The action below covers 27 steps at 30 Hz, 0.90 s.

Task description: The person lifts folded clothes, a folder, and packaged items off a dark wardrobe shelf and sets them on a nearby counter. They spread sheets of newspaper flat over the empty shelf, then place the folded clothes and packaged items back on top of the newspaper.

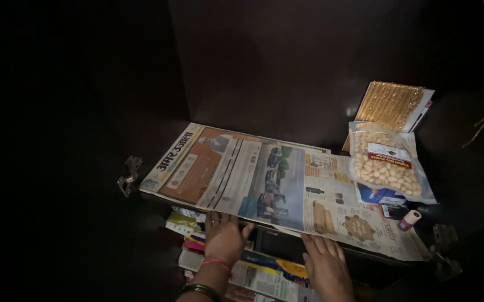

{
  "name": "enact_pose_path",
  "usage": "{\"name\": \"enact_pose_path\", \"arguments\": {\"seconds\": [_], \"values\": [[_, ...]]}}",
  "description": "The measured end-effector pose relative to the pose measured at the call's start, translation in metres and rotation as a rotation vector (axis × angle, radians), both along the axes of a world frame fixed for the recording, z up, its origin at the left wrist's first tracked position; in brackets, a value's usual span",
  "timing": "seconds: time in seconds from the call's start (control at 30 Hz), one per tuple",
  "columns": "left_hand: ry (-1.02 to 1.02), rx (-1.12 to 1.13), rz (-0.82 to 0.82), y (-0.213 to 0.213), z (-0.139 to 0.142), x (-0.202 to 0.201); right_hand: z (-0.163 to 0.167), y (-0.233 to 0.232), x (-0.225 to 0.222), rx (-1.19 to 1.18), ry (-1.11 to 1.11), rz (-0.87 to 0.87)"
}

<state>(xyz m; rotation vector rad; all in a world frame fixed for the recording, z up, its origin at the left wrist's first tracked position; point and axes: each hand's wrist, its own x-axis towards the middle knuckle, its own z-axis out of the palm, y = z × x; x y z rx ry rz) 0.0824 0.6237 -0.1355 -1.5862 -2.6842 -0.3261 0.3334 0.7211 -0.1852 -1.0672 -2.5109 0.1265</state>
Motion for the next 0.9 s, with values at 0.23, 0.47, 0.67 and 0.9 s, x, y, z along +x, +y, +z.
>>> {"name": "enact_pose_path", "arguments": {"seconds": [0.23, 0.47, 0.67, 0.9], "values": [[-0.002, -0.115, 0.033, -0.002, 0.011, 0.008, 0.005, 0.001, 0.002, -0.063, -0.049, -0.027], [0.011, -0.121, 0.029, -0.004, 0.015, 0.01, 0.014, 0.0, 0.001, -0.131, -0.101, -0.036], [-0.027, -0.173, 0.036, -0.005, 0.019, 0.01, 0.015, -0.002, 0.001, -0.151, -0.112, -0.054], [-0.014, -0.139, 0.045, -0.007, 0.017, 0.012, 0.009, -0.002, 0.007, -0.036, 0.039, 0.032]]}}
